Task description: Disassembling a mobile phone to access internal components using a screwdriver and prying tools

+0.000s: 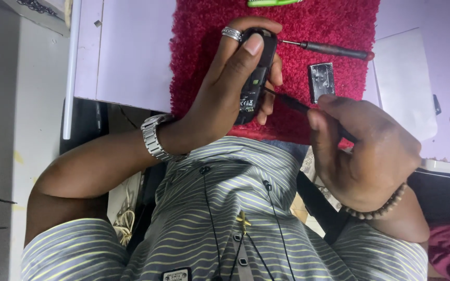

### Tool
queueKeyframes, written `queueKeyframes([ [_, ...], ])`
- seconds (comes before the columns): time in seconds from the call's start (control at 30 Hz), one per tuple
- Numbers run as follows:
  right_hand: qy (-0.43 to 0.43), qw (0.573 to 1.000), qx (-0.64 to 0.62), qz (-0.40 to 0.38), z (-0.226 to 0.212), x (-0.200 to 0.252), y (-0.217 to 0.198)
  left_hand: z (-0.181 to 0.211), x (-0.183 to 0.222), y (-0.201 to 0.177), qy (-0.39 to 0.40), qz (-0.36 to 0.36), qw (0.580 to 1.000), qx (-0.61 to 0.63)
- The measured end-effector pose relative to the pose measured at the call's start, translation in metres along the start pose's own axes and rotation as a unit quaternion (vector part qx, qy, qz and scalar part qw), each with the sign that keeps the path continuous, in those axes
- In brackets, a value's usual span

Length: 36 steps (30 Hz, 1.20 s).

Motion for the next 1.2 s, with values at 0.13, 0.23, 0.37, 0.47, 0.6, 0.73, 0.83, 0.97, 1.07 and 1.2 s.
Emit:
queueKeyframes([
  [0.13,-0.025,0.993,-0.082,-0.077,-0.001,-0.017,-0.010,-0.002,-0.002,-0.002,-0.003,0.008,1.000,0.012],
  [0.23,-0.050,0.976,-0.148,-0.154,-0.005,-0.023,-0.014,-0.003,-0.003,-0.002,-0.012,0.005,0.999,0.036],
  [0.37,-0.043,0.995,0.080,-0.043,-0.001,-0.014,-0.008,-0.004,-0.002,-0.003,0.006,-0.014,0.999,0.030],
  [0.47,-0.047,0.998,0.051,-0.003,0.002,-0.008,-0.005,-0.005,-0.001,-0.004,0.000,-0.017,0.999,0.037],
  [0.6,-0.073,0.981,-0.169,-0.062,0.013,-0.013,-0.011,-0.005,-0.001,-0.004,0.012,-0.023,0.999,0.035],
  [0.73,-0.046,0.999,0.017,-0.002,0.011,-0.010,-0.007,-0.008,-0.002,-0.002,0.003,0.003,0.999,0.050],
  [0.83,-0.044,0.999,-0.002,-0.006,0.017,-0.004,-0.001,-0.006,-0.002,-0.001,0.022,-0.006,0.999,0.048],
  [0.97,-0.118,0.990,-0.078,-0.027,0.008,-0.013,-0.005,-0.002,-0.004,0.001,-0.009,0.012,0.999,0.031],
  [1.07,-0.117,0.993,-0.008,-0.001,-0.006,-0.021,-0.005,-0.004,-0.005,0.001,-0.017,0.040,0.999,0.019],
  [1.2,-0.078,0.996,-0.008,-0.038,-0.002,-0.019,0.008,-0.008,-0.005,0.000,-0.026,0.072,0.997,0.024],
])
Point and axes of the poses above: each hand's wrist, its own x-axis away from the middle knuckle, its own y-axis out of the palm, z = x × y, the point moved 3 cm from there along -x, towards the middle knuckle, and after that the axes turned 5 degrees about y, right-handed, at the moved point
